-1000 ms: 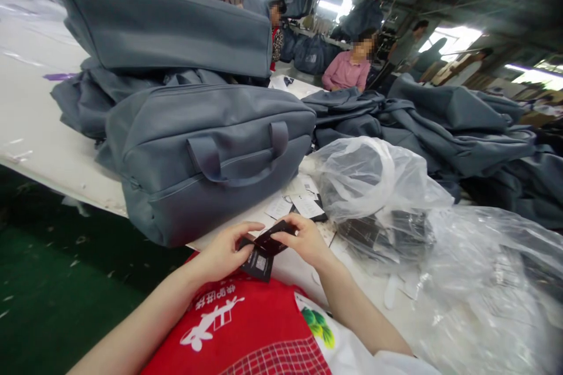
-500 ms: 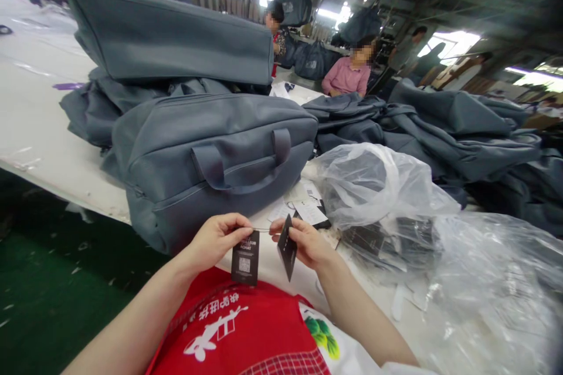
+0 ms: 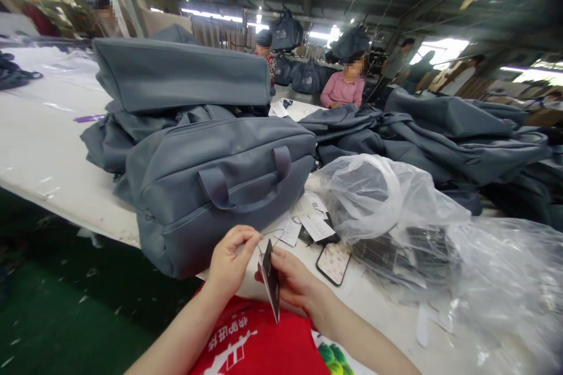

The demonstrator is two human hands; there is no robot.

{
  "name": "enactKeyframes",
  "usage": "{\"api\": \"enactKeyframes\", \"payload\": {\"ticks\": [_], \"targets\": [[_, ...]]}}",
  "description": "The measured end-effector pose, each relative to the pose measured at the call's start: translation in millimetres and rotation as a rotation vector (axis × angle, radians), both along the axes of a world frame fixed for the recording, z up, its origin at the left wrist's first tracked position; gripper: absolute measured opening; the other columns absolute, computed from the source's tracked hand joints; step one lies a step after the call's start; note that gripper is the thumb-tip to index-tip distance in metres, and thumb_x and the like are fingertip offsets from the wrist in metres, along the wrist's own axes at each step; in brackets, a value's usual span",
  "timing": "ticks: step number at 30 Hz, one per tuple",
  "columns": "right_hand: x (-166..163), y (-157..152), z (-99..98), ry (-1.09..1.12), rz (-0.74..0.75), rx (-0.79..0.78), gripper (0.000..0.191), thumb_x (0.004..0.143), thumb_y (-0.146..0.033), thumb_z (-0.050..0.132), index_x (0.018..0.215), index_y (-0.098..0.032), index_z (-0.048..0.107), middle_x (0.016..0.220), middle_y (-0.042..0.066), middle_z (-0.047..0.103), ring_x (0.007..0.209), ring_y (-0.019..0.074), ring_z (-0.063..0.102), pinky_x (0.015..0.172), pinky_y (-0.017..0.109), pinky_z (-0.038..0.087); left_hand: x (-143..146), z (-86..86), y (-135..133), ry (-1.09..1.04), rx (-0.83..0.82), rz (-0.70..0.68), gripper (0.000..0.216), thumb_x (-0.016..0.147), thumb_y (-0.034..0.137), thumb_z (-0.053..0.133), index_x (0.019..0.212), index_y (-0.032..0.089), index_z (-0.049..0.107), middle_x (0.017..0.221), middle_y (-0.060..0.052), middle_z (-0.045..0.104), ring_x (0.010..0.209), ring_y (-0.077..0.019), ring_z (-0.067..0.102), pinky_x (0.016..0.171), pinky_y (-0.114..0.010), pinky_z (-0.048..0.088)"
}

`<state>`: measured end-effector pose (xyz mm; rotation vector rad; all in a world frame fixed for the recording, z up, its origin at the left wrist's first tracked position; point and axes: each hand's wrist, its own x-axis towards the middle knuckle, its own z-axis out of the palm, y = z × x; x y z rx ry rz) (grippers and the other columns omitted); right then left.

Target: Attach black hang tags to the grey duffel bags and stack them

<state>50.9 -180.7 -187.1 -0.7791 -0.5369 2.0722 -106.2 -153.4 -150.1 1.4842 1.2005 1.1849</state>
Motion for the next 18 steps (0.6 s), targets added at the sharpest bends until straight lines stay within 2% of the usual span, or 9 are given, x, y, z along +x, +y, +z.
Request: {"api": "enactKeyframes", "payload": {"ticks": [2, 4, 6, 8, 11, 12, 14, 16, 18], "targets": [[2, 2, 1.6, -0.057, -0.032, 0.032, 0.04, 0.064, -0.041, 0.085, 0.087, -0.015, 0.065, 0.073, 0.0, 0.066, 0.063, 0.0095, 0.059, 0.065, 0.021, 0.046, -7, 4.3, 4, -0.138, -0.088, 0.065, 0.024, 0.084, 0.04, 0.061, 0.076, 0.019, 0.065, 0.088, -0.004, 0.064, 0.086, -0.018, 0.059, 0.082, -0.03, 0.046], [6, 4, 0.4, -0.147, -0.052, 0.083, 0.04, 0.064, -0.042, 0.084, 0.086, -0.014, 0.065, 0.073, 0.0, 0.067, 0.061, 0.0094, 0.059, 0.061, 0.02, 0.045, -15, 13.8, 6, -0.342, -0.219, 0.06, 0.025, 0.083, 0.039, 0.061, 0.072, 0.017, 0.061, 0.081, -0.004, 0.062, 0.081, -0.017, 0.057, 0.078, -0.029, 0.047], [11, 6, -1.4, -0.252, -0.077, 0.134, 0.039, 0.065, -0.043, 0.083, 0.083, -0.014, 0.064, 0.071, 0.0, 0.068, 0.059, 0.0096, 0.059, 0.059, 0.02, 0.044, -26, 27.9, 6, -0.584, -0.379, -0.051, 0.027, 0.082, 0.034, 0.062, 0.063, 0.017, 0.055, 0.07, -0.001, 0.056, 0.076, -0.0153, 0.056, 0.08, -0.029, 0.048], [15, 7, -0.5, -0.313, -0.082, 0.178, 0.039, 0.067, -0.044, 0.081, 0.084, -0.015, 0.063, 0.071, 0.0, 0.068, 0.059, 0.0102, 0.06, 0.058, 0.02, 0.044, -37, 43.0, 4, -0.817, -0.505, -0.188, 0.03, 0.083, 0.028, 0.062, 0.058, 0.017, 0.051, 0.064, 0.001, 0.05, 0.074, -0.0136, 0.056, 0.088, -0.031, 0.049], [14, 8, 8.5, -0.293, -0.058, 0.237, 0.039, 0.071, -0.039, 0.079, 0.099, -0.019, 0.06, 0.076, -0.001, 0.069, 0.064, 0.0116, 0.063, 0.062, 0.022, 0.047, -48, 57.9, 0, -0.996, -0.448, -0.237, 0.018, 0.086, 0.026, 0.059, 0.07, 0.018, 0.061, 0.071, 0.001, 0.057, 0.085, -0.0153, 0.061, 0.103, -0.04, 0.045], [12, 9, 12.6, -0.281, -0.057, 0.256, 0.042, 0.072, -0.038, 0.078, 0.105, -0.021, 0.059, 0.079, -0.002, 0.07, 0.067, 0.0121, 0.064, 0.064, 0.022, 0.048, -49, 59.3, -1, -0.985, -0.385, -0.222, 0.012, 0.086, 0.029, 0.059, 0.083, 0.019, 0.065, 0.082, -0.001, 0.062, 0.094, -0.0177, 0.061, 0.106, -0.043, 0.043], [6, 11, 19.4, -0.288, -0.061, 0.299, 0.043, 0.074, -0.036, 0.077, 0.109, -0.022, 0.057, 0.083, -0.002, 0.07, 0.071, 0.0129, 0.065, 0.066, 0.024, 0.049, -45, 56.7, -5, -0.879, -0.275, -0.19, 0.029, 0.086, 0.033, 0.061, 0.113, 0.023, 0.063, 0.11, -0.005, 0.064, 0.114, -0.0229, 0.057, 0.111, -0.044, 0.038], [-3, 14, 21.6, -0.333, -0.08, 0.354, 0.035, 0.075, -0.036, 0.076, 0.101, -0.02, 0.058, 0.084, 0.0, 0.07, 0.071, 0.0132, 0.065, 0.067, 0.025, 0.048, -37, 49.8, -11, -0.681, -0.206, -0.177, 0.052, 0.085, 0.034, 0.063, 0.135, 0.03, 0.048, 0.13, -0.006, 0.057, 0.125, -0.0241, 0.051, 0.113, -0.043, 0.034], [-13, 15, 18.8, -0.407, -0.117, 0.415, 0.027, 0.076, -0.035, 0.074, 0.092, -0.019, 0.058, 0.082, 0.0, 0.069, 0.071, 0.0133, 0.063, 0.068, 0.025, 0.048, -27, 42.6, -16, -0.456, -0.155, -0.153, 0.068, 0.087, 0.031, 0.061, 0.146, 0.036, 0.028, 0.13, -0.004, 0.057, 0.123, -0.0211, 0.052, 0.112, -0.041, 0.034]]}}
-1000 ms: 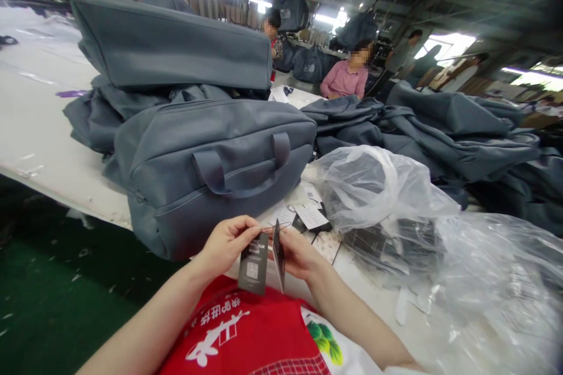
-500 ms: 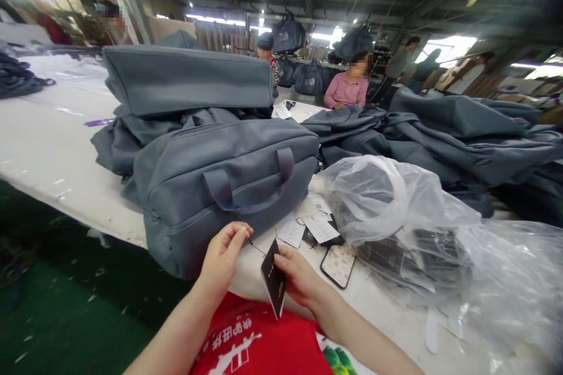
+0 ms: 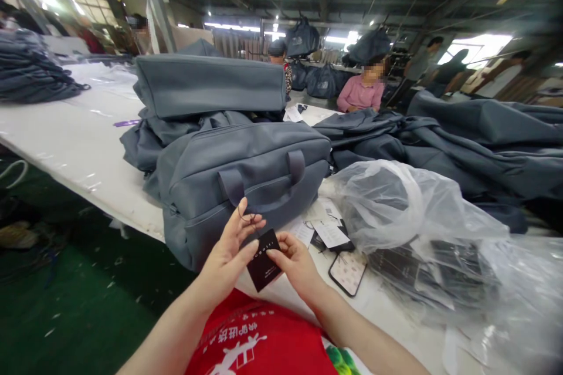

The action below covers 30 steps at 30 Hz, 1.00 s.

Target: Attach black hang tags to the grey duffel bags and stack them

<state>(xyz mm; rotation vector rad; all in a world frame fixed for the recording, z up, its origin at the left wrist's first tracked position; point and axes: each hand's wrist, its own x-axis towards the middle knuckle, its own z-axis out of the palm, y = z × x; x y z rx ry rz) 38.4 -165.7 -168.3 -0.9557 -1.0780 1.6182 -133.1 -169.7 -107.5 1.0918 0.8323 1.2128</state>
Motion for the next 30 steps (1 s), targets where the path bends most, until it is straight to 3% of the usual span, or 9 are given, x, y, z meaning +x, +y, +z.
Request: {"api": "enactKeyframes", "payload": {"ticks": [4, 7, 10, 14, 17, 21, 23, 25, 30], "targets": [[-13, -5, -7.0, -0.201, -0.007, 0.135, 0.021, 0.078, -0.031, 0.069, 0.094, -0.019, 0.061, 0.088, 0.002, 0.069, 0.081, 0.0165, 0.062, 0.077, 0.03, 0.048, 11, -6.3, -6, 0.219, 0.035, 0.1, 0.076, 0.092, 0.031, 0.053, 0.151, 0.035, 0.005, 0.1, -0.001, 0.068, 0.094, -0.0152, 0.065, 0.097, -0.036, 0.048], [-13, -10, 1.7, -0.368, 0.154, 0.276, 0.018, 0.076, -0.026, 0.069, 0.092, -0.018, 0.066, 0.09, 0.002, 0.07, 0.085, 0.0179, 0.062, 0.081, 0.031, 0.048, 5, -4.3, -3, 0.308, 0.038, 0.151, 0.07, 0.093, 0.035, 0.049, 0.151, 0.029, 0.012, 0.068, 0.006, 0.063, 0.065, -0.0129, 0.064, 0.074, -0.029, 0.054], [-10, -7, 19.3, -0.455, 0.251, 0.393, 0.014, 0.078, -0.027, 0.067, 0.09, -0.018, 0.067, 0.088, 0.003, 0.069, 0.081, 0.0171, 0.062, 0.075, 0.029, 0.049, -9, 0.7, -1, 0.422, 0.021, 0.098, 0.062, 0.094, 0.041, 0.044, 0.15, 0.024, 0.022, 0.05, 0.009, 0.052, 0.04, -0.0103, 0.051, 0.048, -0.022, 0.047], [-21, 10, 22.1, -0.314, 0.231, 0.269, 0.021, 0.087, -0.036, 0.054, 0.091, -0.017, 0.062, 0.084, 0.005, 0.067, 0.072, 0.0148, 0.061, 0.056, 0.024, 0.049, -25, 9.1, -9, 0.572, -0.026, -0.091, 0.057, 0.093, 0.046, 0.041, 0.143, 0.019, 0.04, 0.044, 0.009, 0.047, 0.031, -0.0083, 0.041, 0.036, -0.019, 0.035], [-42, 29, 0.3, -0.279, 0.307, 0.143, 0.024, 0.083, -0.04, 0.057, 0.089, -0.016, 0.059, 0.078, 0.004, 0.066, 0.061, 0.0131, 0.059, 0.047, 0.022, 0.046, -41, 16.9, -17, 0.63, -0.043, -0.055, 0.054, 0.094, 0.049, 0.038, 0.138, 0.019, 0.047, 0.046, 0.006, 0.052, 0.032, -0.0081, 0.042, 0.036, -0.019, 0.035], [-57, 66, -12.2, -0.341, -0.055, 0.22, 0.035, 0.085, -0.046, 0.052, 0.1, -0.015, 0.059, 0.073, 0.005, 0.066, 0.049, 0.0114, 0.053, 0.042, 0.023, 0.041, -80, 34.7, -15, 0.643, -0.077, 0.252, 0.061, 0.091, 0.054, 0.04, 0.141, 0.02, 0.04, 0.049, 0.008, 0.052, 0.028, -0.0073, 0.036, 0.03, -0.018, 0.027], [-55, 89, 5.6, -0.304, -0.274, 0.372, 0.04, 0.089, -0.045, 0.048, 0.115, -0.015, 0.058, 0.083, 0.007, 0.068, 0.055, 0.012, 0.056, 0.046, 0.024, 0.043, -101, 47.3, -6, 0.687, -0.038, 0.332, 0.061, 0.089, 0.054, 0.045, 0.14, 0.02, 0.041, 0.049, 0.008, 0.051, 0.029, -0.0071, 0.036, 0.031, -0.017, 0.027], [-54, 114, 37.5, -0.247, -0.342, 0.535, 0.044, 0.092, -0.042, 0.046, 0.129, -0.02, 0.052, 0.101, 0.009, 0.069, 0.066, 0.0128, 0.06, 0.053, 0.024, 0.047, -115, 61.0, 7, 0.74, 0.027, 0.339, 0.059, 0.088, 0.05, 0.05, 0.139, 0.02, 0.043, 0.05, 0.008, 0.051, 0.031, -0.0066, 0.037, 0.032, -0.017, 0.03], [-64, 155, 123.7, -0.332, 0.004, 0.831, 0.034, 0.089, -0.037, 0.052, 0.115, -0.019, 0.063, 0.098, 0.007, 0.072, 0.079, 0.0148, 0.064, 0.068, 0.026, 0.051, -110, 94.5, 54, 0.748, 0.169, 0.076, 0.072, 0.078, 0.035, 0.067, 0.143, 0.024, 0.037, 0.058, 0.008, 0.053, 0.042, -0.007, 0.045, 0.038, -0.016, 0.038]]}}
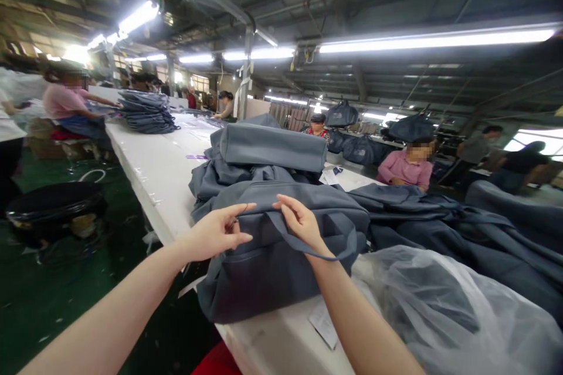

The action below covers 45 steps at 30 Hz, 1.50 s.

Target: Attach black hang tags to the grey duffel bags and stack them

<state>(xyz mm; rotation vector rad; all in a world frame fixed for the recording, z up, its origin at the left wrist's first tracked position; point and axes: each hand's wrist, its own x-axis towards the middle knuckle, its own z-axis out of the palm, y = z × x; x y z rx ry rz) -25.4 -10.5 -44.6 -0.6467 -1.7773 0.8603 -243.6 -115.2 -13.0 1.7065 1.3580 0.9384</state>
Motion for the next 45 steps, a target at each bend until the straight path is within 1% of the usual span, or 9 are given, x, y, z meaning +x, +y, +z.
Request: {"api": "enactKeyframes", "payload": {"ticks": [7, 11, 15, 23, 27, 30, 33, 39, 45], "targets": [[-5, -8, 45.4, -0.351, 0.108, 0.175, 0.024, 0.084, -0.029, 0.059, 0.106, -0.02, 0.064, 0.054, -0.007, 0.054, 0.047, 0.0089, 0.048, 0.052, 0.02, 0.038, 20, 25.9, 40, 0.039, -0.106, -0.243, 0.089, 0.067, 0.029, 0.075, 0.144, 0.023, 0.032, 0.06, 0.009, 0.055, 0.04, -0.0081, 0.047, 0.035, -0.017, 0.04], [-6, -12, 51.9, -0.656, 0.034, 0.496, 0.037, 0.084, -0.019, 0.056, 0.12, -0.027, 0.062, 0.08, -0.003, 0.068, 0.07, 0.0122, 0.059, 0.068, 0.022, 0.042, 22, 24.2, 47, 0.097, -0.1, -0.244, 0.061, 0.063, 0.029, 0.076, 0.119, 0.018, 0.055, 0.06, 0.007, 0.057, 0.039, -0.0085, 0.046, 0.033, -0.018, 0.036], [-13, -6, 54.1, -0.807, -0.033, 0.677, 0.024, 0.091, -0.023, 0.05, 0.109, -0.024, 0.065, 0.098, 0.003, 0.07, 0.089, 0.0167, 0.062, 0.078, 0.025, 0.042, 25, 24.1, 48, 0.064, -0.058, -0.233, 0.045, 0.06, 0.028, 0.077, 0.1, 0.017, 0.061, 0.058, 0.008, 0.053, 0.039, -0.0079, 0.044, 0.035, -0.018, 0.034], [-7, 5, 62.9, -1.027, -0.054, 0.82, 0.021, 0.095, -0.028, 0.047, 0.1, -0.017, 0.065, 0.093, 0.008, 0.069, 0.084, 0.0185, 0.061, 0.072, 0.027, 0.04, 18, 26.5, 55, 0.109, -0.044, -0.233, 0.071, 0.062, 0.029, 0.076, 0.127, 0.018, 0.051, 0.059, 0.008, 0.054, 0.049, -0.0136, 0.052, 0.044, -0.022, 0.041], [3, 20, 60.6, -1.033, -0.14, 0.771, 0.024, 0.096, -0.032, 0.046, 0.093, -0.016, 0.065, 0.088, 0.008, 0.067, 0.081, 0.018, 0.06, 0.072, 0.028, 0.04, 28, 22.2, 53, 0.472, 0.16, -0.093, 0.08, 0.064, 0.028, 0.074, 0.138, 0.022, 0.045, 0.067, 0.002, 0.064, 0.065, -0.0205, 0.062, 0.06, -0.027, 0.046], [9, 31, 51.5, -1.024, -0.166, 0.734, 0.02, 0.093, -0.029, 0.051, 0.084, -0.017, 0.064, 0.084, 0.007, 0.064, 0.08, 0.0172, 0.058, 0.072, 0.027, 0.04, 43, 15.3, 53, 0.75, 0.337, 0.056, 0.065, 0.07, 0.028, 0.068, 0.133, 0.025, 0.053, 0.091, -0.008, 0.072, 0.086, -0.0286, 0.067, 0.076, -0.034, 0.048], [19, 37, 38.0, -0.93, -0.143, 0.689, 0.018, 0.09, -0.027, 0.055, 0.077, -0.017, 0.063, 0.082, 0.005, 0.061, 0.079, 0.0157, 0.056, 0.072, 0.026, 0.041, 47, 12.0, 62, 0.707, 0.342, 0.07, 0.041, 0.083, 0.024, 0.048, 0.12, 0.027, 0.065, 0.107, -0.007, 0.073, 0.098, -0.0257, 0.066, 0.086, -0.033, 0.048], [41, -1, 1.3, -0.43, -0.13, 0.556, 0.018, 0.082, -0.022, 0.056, 0.064, -0.018, 0.056, 0.104, 0.01, 0.06, 0.1, 0.0209, 0.054, 0.089, 0.035, 0.044, 26, 6.2, 86, 0.596, 0.281, 0.161, 0.04, 0.09, 0.026, 0.034, 0.108, 0.018, 0.069, 0.108, -0.007, 0.073, 0.1, -0.0222, 0.066, 0.089, -0.029, 0.048], [34, -47, -18.4, 0.042, 0.104, 0.002, 0.03, 0.088, -0.03, 0.051, 0.061, -0.019, 0.056, 0.074, 0.005, 0.06, 0.086, 0.0195, 0.06, 0.082, 0.033, 0.047, 38, -8.1, 89, 0.646, 0.263, 0.213, 0.039, 0.091, 0.032, 0.037, 0.113, 0.02, 0.067, 0.114, -0.01, 0.07, 0.107, -0.0265, 0.064, 0.093, -0.035, 0.047]]}}
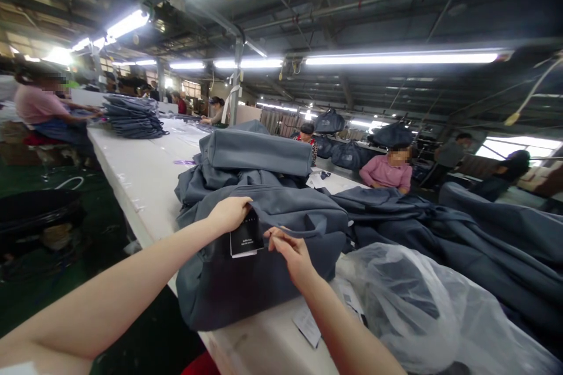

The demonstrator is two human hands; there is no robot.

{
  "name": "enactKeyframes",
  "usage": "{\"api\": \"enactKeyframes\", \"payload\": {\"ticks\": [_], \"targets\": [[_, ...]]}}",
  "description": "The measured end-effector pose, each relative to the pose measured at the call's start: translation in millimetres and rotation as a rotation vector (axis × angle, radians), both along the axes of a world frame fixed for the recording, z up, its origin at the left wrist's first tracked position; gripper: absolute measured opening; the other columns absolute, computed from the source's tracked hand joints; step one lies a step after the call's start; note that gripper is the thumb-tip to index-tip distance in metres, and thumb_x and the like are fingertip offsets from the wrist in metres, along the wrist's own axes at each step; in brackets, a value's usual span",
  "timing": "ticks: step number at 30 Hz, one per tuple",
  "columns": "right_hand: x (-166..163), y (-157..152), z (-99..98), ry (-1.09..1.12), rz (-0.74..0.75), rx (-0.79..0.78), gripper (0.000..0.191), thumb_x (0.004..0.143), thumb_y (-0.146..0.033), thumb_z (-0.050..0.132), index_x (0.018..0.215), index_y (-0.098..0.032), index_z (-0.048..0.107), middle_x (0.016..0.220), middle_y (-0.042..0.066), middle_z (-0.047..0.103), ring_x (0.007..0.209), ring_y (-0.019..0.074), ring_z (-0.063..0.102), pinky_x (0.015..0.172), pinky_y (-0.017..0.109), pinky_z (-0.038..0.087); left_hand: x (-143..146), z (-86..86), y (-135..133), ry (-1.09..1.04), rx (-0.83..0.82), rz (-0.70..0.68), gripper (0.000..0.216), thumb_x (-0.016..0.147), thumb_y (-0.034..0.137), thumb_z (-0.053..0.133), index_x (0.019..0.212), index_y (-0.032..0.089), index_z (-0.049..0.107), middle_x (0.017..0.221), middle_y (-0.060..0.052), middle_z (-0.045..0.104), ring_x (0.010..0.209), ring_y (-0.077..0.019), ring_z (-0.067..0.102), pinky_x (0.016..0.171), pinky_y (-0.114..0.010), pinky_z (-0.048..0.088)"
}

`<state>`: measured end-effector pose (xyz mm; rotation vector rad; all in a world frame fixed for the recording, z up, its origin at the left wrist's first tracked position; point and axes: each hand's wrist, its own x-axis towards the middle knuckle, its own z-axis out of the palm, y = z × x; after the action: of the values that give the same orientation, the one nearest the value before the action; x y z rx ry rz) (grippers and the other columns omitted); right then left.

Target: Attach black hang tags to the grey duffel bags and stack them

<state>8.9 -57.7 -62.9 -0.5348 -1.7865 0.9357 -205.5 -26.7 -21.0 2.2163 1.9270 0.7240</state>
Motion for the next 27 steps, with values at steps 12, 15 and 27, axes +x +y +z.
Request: {"api": "enactKeyframes", "payload": {"ticks": [12, 15, 27], "targets": [[-4, -54, -15.8, -0.269, 0.291, -0.196, 0.076, 0.09, -0.04, 0.057, 0.154, -0.028, 0.016, 0.108, 0.006, 0.067, 0.098, 0.019, 0.063, 0.085, 0.035, 0.05, 18, -10.8, -1, -0.095, 0.035, 0.223, 0.036, 0.091, 0.021, 0.033, 0.101, 0.015, 0.067, 0.102, -0.014, 0.072, 0.097, -0.0244, 0.067, 0.087, -0.032, 0.048], [-27, -69, -30.3, -0.149, 0.424, -0.23, 0.092, 0.083, -0.043, 0.067, 0.154, -0.028, 0.01, 0.149, 0.012, 0.036, 0.134, 0.0253, 0.039, 0.101, 0.04, 0.044, 31, -15.8, -12, -0.134, 0.076, 0.24, 0.037, 0.093, 0.024, 0.031, 0.104, 0.017, 0.065, 0.102, -0.013, 0.072, 0.097, -0.0233, 0.067, 0.086, -0.031, 0.048], [-38, -91, -33.6, -0.267, 0.288, -0.18, 0.093, 0.075, -0.032, 0.073, 0.153, -0.026, 0.021, 0.154, 0.011, 0.028, 0.141, 0.0301, 0.028, 0.113, 0.047, 0.031, 24, -13.5, -19, -0.34, 0.039, 0.163, 0.034, 0.088, 0.021, 0.039, 0.107, 0.016, 0.067, 0.106, -0.015, 0.07, 0.103, -0.0262, 0.063, 0.097, -0.038, 0.042]]}}
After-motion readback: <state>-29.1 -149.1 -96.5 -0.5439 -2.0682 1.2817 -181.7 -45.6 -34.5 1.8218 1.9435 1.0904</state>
